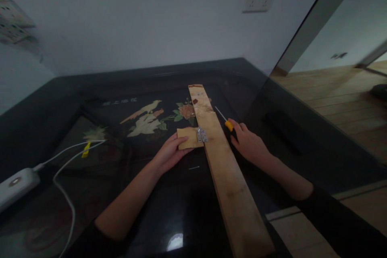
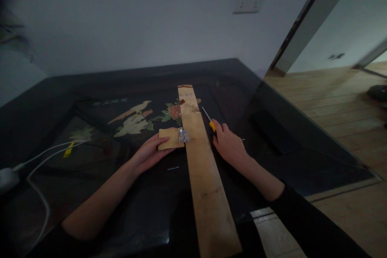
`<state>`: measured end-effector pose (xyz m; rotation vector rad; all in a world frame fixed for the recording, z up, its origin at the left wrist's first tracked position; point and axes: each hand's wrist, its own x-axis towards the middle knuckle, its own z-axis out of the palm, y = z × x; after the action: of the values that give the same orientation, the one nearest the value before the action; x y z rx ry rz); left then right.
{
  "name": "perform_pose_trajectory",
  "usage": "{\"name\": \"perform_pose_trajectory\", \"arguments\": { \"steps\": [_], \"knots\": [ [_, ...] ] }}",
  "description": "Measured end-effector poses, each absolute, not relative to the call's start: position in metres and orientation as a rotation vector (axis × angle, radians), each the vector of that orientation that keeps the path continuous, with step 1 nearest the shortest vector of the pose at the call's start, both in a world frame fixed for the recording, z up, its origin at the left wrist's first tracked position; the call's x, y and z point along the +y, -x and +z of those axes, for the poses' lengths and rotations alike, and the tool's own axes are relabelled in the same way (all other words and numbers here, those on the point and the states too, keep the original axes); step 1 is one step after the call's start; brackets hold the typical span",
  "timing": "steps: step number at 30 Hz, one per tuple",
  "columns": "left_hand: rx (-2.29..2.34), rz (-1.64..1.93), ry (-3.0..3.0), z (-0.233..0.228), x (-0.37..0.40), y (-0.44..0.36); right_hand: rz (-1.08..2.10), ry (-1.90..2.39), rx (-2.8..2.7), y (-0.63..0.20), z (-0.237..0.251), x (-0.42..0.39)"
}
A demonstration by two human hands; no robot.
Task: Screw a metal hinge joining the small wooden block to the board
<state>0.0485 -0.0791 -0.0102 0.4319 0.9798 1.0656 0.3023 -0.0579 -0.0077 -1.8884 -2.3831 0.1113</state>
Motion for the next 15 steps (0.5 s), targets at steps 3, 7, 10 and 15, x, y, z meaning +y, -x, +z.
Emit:
{"name": "perform_pose_trajectory", "arguments": {
  "steps": [3,7,10,15],
  "knots": [
    [0.940,1.059,-0.435,-0.012,-0.079,-0.047,0.111,1.879,-2.252,-0.308,0.001,-0.053],
    [0.935,1.060,-0.448,-0.015,-0.079,-0.046,0.116,1.558,-2.055,-0.317,0.027,-0.041],
    [0.946,1.069,-0.449,-0.014,-0.079,-0.047,0.185,1.359,-1.860,-0.318,0.045,-0.033],
    [0.934,1.055,-0.433,-0.013,-0.078,-0.047,0.522,1.072,-1.419,-0.313,0.044,-0.020]
  ]
}}
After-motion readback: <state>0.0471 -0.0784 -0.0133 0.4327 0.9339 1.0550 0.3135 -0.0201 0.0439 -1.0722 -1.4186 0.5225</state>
